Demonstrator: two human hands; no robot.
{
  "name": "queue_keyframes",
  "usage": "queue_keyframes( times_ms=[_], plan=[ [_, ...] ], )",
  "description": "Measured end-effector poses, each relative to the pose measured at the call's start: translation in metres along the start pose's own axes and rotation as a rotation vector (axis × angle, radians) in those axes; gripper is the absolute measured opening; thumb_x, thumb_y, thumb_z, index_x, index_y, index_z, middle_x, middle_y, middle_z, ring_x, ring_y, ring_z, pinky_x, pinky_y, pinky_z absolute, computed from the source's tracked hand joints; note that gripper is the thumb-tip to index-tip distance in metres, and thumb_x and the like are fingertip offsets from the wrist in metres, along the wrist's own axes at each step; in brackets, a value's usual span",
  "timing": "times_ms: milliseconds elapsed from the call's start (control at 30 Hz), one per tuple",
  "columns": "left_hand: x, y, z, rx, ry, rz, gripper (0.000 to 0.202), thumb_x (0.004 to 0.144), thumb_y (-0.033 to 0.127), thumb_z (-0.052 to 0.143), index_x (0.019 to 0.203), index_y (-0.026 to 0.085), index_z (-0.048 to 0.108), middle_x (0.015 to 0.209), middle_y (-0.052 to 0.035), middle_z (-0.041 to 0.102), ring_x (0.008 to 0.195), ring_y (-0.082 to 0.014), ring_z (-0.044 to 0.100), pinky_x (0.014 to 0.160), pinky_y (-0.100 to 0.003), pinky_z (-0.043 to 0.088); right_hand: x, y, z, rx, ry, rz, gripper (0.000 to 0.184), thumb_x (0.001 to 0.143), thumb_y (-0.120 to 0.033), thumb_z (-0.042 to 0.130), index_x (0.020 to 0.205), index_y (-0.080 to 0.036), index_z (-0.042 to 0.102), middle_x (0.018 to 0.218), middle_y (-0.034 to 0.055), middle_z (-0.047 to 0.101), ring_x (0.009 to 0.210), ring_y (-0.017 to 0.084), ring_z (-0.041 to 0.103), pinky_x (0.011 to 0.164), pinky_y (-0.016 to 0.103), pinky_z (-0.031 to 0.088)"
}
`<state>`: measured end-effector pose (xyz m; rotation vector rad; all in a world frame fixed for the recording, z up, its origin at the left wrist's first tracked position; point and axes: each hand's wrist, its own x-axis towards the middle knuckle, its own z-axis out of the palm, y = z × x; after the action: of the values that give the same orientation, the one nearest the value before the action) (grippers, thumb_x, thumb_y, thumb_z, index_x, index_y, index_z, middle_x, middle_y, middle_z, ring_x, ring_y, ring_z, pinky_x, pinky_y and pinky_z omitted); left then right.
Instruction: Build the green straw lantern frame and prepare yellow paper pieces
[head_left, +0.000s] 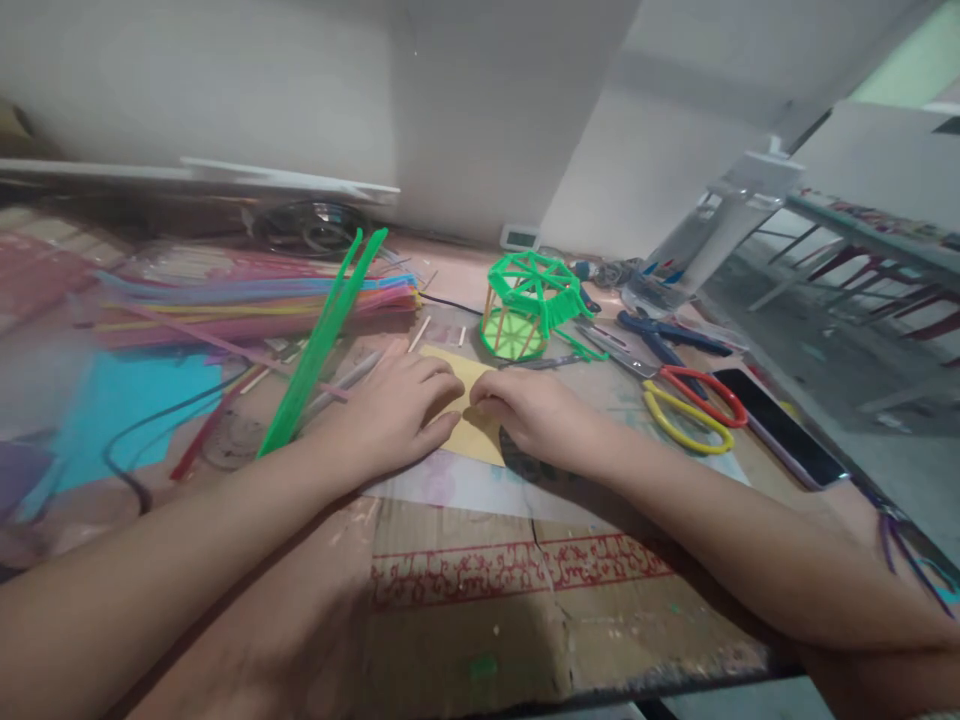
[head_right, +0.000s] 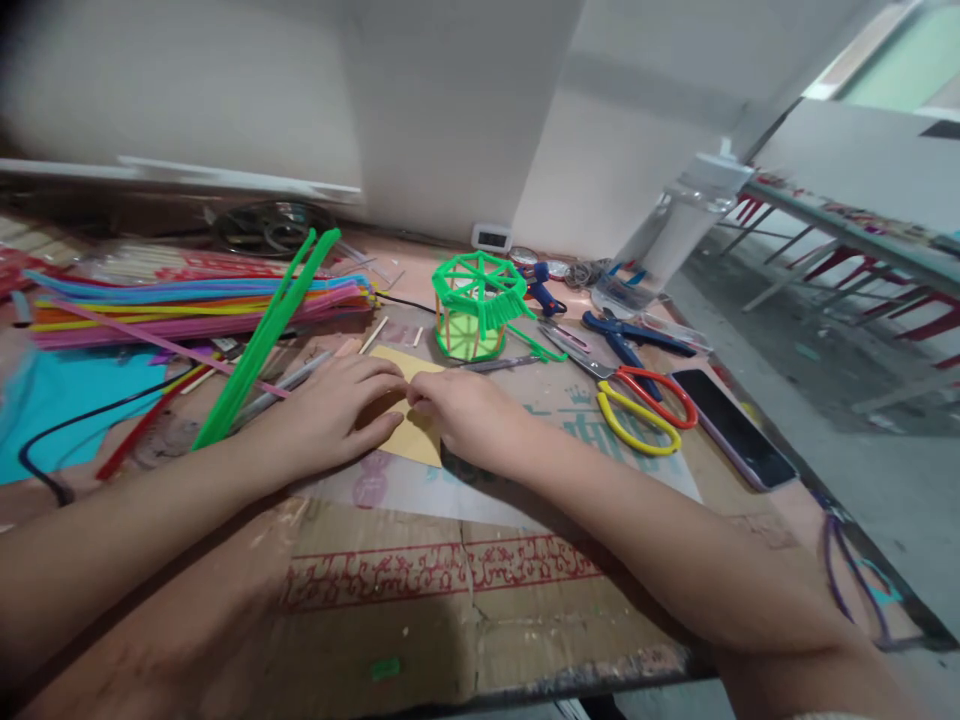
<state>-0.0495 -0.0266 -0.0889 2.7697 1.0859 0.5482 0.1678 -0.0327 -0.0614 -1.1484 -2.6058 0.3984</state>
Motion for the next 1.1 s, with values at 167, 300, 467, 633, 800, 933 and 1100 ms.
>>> queue_keyframes(
  times_ms=[167,300,467,633,800,933,1100],
  plan=[
    [0.0,0.002,0.001,0.016,-0.02,-0.003,0.024,0.096,0.03,0.049,0.105,0.018,0.068,0.111,-0.0098,0.064,0.109,-0.0274,0.058,0.098,-0.046,0.043,-0.006,0.002,0.003,0.013,-0.038,-0.065,0.023,0.089,-0.004,0.051,0.1,-0.017,0.066,0.091,0.007,0.073,0.085,0.018,0.064,0.074,0.027,0.045],
    [0.001,0.002,0.002,0.03,-0.017,-0.005,0.024,0.096,0.032,0.05,0.104,0.018,0.068,0.113,-0.0105,0.065,0.11,-0.0289,0.059,0.101,-0.05,0.04,-0.005,0.007,0.005,-0.148,0.011,-0.048,0.029,0.083,-0.001,0.051,0.103,-0.017,0.065,0.091,0.009,0.071,0.085,0.021,0.063,0.073,0.029,0.044],
    [0.001,0.002,0.003,0.057,-0.024,0.009,0.023,0.096,0.029,0.049,0.101,0.017,0.067,0.112,-0.0109,0.065,0.11,-0.029,0.059,0.1,-0.05,0.04,-0.003,0.003,0.002,-0.104,-0.067,-0.049,0.029,0.082,-0.001,0.051,0.102,-0.017,0.065,0.09,0.0085,0.072,0.082,0.02,0.064,0.072,0.028,0.044],
    [0.002,0.002,0.003,0.07,-0.035,0.018,0.023,0.096,0.031,0.048,0.099,0.017,0.067,0.111,-0.0104,0.064,0.108,-0.0288,0.059,0.099,-0.05,0.041,-0.003,0.0,0.002,-0.079,-0.096,-0.084,0.029,0.082,-0.002,0.054,0.103,-0.017,0.066,0.094,0.0087,0.073,0.085,0.02,0.064,0.074,0.028,0.044],
    [0.002,0.002,0.003,0.078,-0.03,0.024,0.021,0.095,0.029,0.05,0.099,0.017,0.066,0.112,-0.0113,0.065,0.109,-0.0296,0.06,0.101,-0.051,0.041,-0.002,-0.001,0.001,-0.118,-0.076,-0.017,0.028,0.082,-0.002,0.053,0.102,-0.016,0.066,0.092,0.0101,0.073,0.083,0.021,0.065,0.072,0.028,0.043],
    [0.002,0.002,0.004,0.057,-0.029,0.01,0.02,0.095,0.029,0.05,0.098,0.017,0.066,0.113,-0.0112,0.064,0.109,-0.0289,0.06,0.098,-0.048,0.044,0.0,-0.005,-0.002,-0.109,-0.107,0.016,0.026,0.084,-0.004,0.054,0.103,-0.017,0.067,0.092,0.0084,0.074,0.082,0.019,0.064,0.071,0.026,0.041],
    [0.002,0.001,0.005,0.039,-0.029,0.017,0.02,0.095,0.031,0.051,0.097,0.018,0.066,0.112,-0.0105,0.064,0.108,-0.0284,0.06,0.098,-0.048,0.044,0.0,-0.007,-0.003,-0.07,-0.188,-0.03,0.023,0.083,-0.006,0.056,0.101,-0.016,0.067,0.096,0.0081,0.074,0.085,0.019,0.064,0.073,0.026,0.041]
  ],
)
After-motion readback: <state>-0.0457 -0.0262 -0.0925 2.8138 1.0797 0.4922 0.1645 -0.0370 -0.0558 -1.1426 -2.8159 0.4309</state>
